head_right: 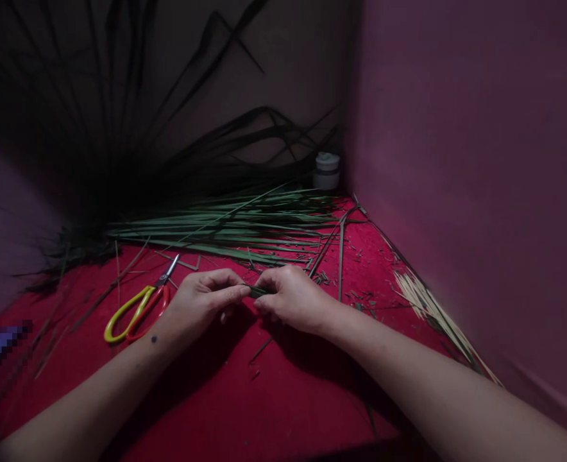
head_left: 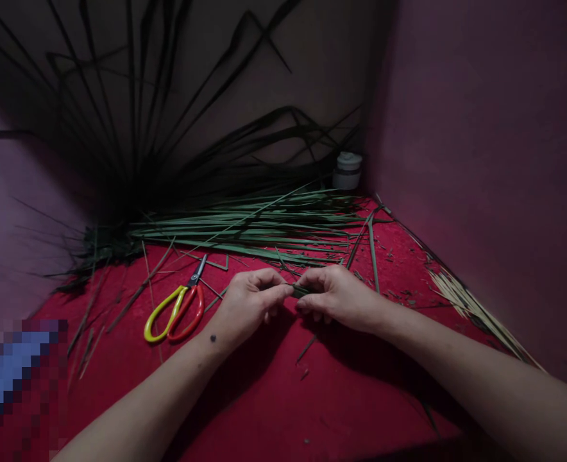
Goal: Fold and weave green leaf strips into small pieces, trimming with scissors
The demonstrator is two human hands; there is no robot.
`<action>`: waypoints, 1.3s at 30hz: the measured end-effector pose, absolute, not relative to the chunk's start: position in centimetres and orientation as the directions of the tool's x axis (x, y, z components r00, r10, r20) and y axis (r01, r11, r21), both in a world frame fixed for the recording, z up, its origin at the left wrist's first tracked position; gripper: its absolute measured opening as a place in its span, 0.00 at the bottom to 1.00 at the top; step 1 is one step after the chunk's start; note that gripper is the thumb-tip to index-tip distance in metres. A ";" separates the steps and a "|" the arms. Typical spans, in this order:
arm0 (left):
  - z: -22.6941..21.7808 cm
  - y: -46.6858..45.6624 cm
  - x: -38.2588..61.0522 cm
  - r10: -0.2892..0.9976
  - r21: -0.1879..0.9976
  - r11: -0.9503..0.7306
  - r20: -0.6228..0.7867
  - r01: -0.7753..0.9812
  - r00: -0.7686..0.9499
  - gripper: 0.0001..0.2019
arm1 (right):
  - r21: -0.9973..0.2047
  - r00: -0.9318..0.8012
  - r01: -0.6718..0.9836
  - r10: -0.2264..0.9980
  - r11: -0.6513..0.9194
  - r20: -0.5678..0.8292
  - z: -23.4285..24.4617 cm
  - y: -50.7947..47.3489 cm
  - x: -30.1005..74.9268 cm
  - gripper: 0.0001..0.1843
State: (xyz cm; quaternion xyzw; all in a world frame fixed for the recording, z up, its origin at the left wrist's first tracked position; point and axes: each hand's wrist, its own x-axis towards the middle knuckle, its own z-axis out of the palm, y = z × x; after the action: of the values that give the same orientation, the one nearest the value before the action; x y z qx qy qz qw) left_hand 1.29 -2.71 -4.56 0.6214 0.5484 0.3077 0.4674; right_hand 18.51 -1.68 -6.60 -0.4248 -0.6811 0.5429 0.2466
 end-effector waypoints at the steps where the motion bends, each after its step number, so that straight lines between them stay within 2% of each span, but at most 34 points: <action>1: -4.5 -2.7 1.3 0.971 0.920 0.037 -0.125 0.391 0.202 0.09 | -0.943 -0.506 0.328 0.854 0.057 -0.125 -6.5 -1.8 18.5 0.04; 6: -4.4 -2.8 1.4 0.969 0.929 0.064 -0.145 0.363 0.199 0.09 | -0.940 -0.471 0.337 0.874 0.048 -0.124 -6.0 -2.0 18.3 0.05; 11: -4.3 -2.7 1.4 0.970 0.938 0.080 -0.151 0.337 0.188 0.09 | -0.970 -0.562 0.222 0.801 -0.096 -0.208 -5.6 -1.7 18.7 0.10; 13: -4.1 -2.7 1.4 0.969 0.940 0.087 -0.157 0.330 0.191 0.09 | -0.979 -0.583 0.204 0.799 -0.029 -0.145 -5.5 -1.6 18.9 0.11; 17: -4.0 -2.9 1.5 0.963 0.941 0.093 -0.168 0.325 0.209 0.10 | -0.919 -0.519 0.302 0.853 0.253 0.064 -5.4 -1.9 18.7 0.09; 19: -4.0 -3.1 1.6 0.963 0.940 0.090 -0.167 0.330 0.211 0.09 | -0.901 -0.483 0.336 0.871 0.273 0.083 -5.5 -2.1 18.5 0.07; 21: -4.0 -3.2 1.7 0.963 0.939 0.083 -0.162 0.335 0.215 0.09 | -0.934 -0.462 0.305 0.886 0.184 0.023 -5.6 -2.2 18.3 0.06; 23: -4.0 -3.2 1.7 0.958 0.944 0.087 -0.167 0.318 0.234 0.07 | -0.977 -0.455 0.213 0.887 0.023 -0.078 -5.7 -2.1 18.3 0.05; 27: -3.8 -3.0 1.5 0.948 0.954 0.129 -0.199 0.271 0.249 0.09 | -0.980 -0.434 0.040 0.880 -0.196 -0.194 -5.5 -1.7 18.5 0.04; 30: -3.7 -3.0 1.4 0.952 0.951 0.134 -0.201 0.278 0.232 0.09 | -0.971 -0.414 0.034 0.881 -0.237 -0.229 -5.4 -1.7 18.5 0.05; 39: -4.1 -2.9 1.4 0.951 0.944 0.090 -0.176 0.318 0.254 0.08 | -0.973 -0.455 0.072 0.862 -0.218 -0.226 -5.6 -1.8 18.6 0.06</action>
State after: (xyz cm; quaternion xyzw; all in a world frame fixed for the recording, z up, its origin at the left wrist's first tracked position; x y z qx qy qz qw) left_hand 1.37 -2.90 -4.14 0.6007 0.5281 0.3067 0.5159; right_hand 18.62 -1.82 -5.60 -0.4260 -0.5477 0.6537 0.3021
